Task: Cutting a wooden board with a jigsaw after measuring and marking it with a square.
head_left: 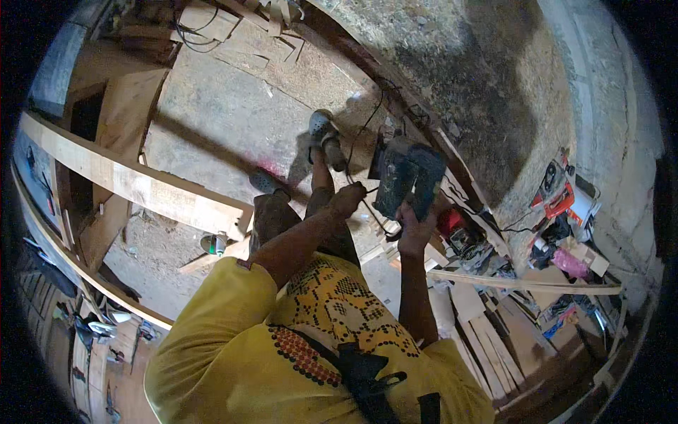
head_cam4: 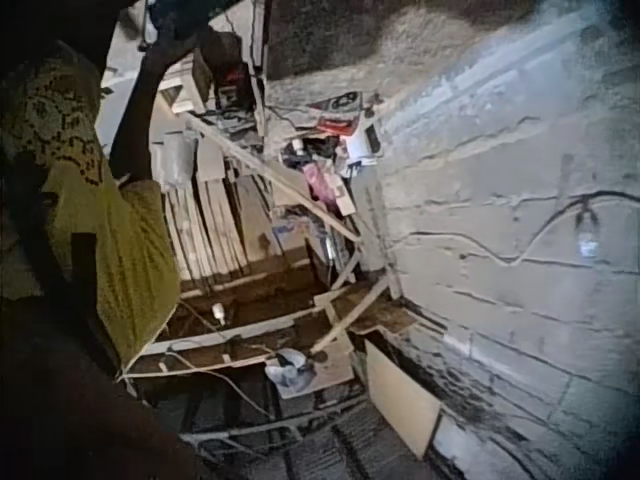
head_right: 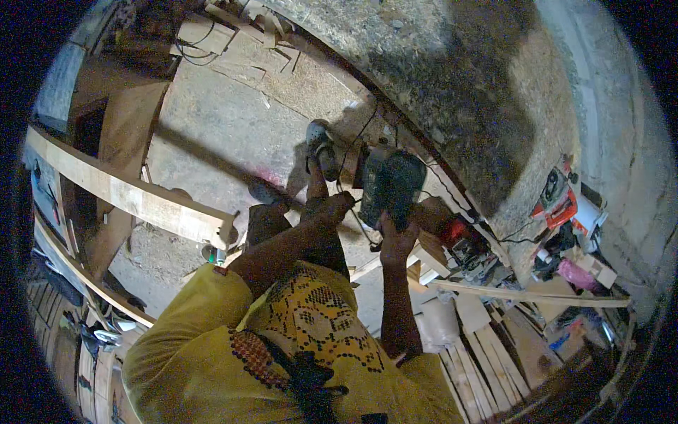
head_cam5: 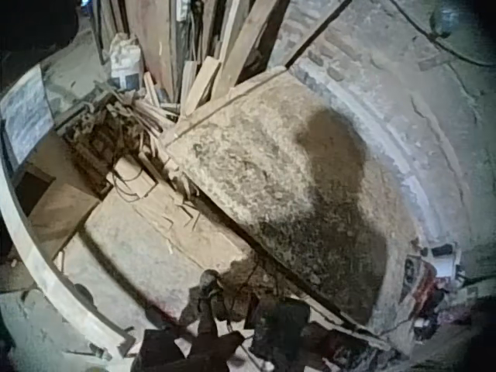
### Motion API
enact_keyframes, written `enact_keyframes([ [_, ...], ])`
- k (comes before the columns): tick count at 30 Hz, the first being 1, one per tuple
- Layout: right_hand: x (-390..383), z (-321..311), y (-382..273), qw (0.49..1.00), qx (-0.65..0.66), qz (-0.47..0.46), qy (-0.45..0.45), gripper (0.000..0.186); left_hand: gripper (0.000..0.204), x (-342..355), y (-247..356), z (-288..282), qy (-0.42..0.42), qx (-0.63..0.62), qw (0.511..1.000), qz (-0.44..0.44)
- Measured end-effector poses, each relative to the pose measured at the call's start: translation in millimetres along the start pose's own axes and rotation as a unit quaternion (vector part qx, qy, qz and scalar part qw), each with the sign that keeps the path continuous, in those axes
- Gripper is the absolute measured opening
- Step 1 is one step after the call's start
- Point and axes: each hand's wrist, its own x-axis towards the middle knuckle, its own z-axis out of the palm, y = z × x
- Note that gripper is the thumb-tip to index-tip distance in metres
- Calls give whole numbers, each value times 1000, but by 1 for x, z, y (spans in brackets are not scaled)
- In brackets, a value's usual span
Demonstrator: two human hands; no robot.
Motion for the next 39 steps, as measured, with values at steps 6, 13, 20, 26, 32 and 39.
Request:
enact_keyframes([
  [6,-21,-7,-75,994,106,22,14,56,85,22,4,-49,218,-373,840,-329],
  [13,-72,-27,-133,987,148,-1,-62,53,26,11,-82,41,78,-31,973,-213],
  [20,-148,-34,-146,995,-79,10,-56,57,47,-48,1,-4,13,-12,992,-127],
  [26,-248,16,-128,857,-448,-214,-137,63,41,-178,178,-194,-141,-295,942,-78],
  [32,-325,85,-74,875,-378,-292,-84,68,60,-287,257,-262,-178,-362,910,-97],
  [39,-372,148,-81,846,-340,-412,9,40,35,-326,290,-264,90,-495,856,-121],
])
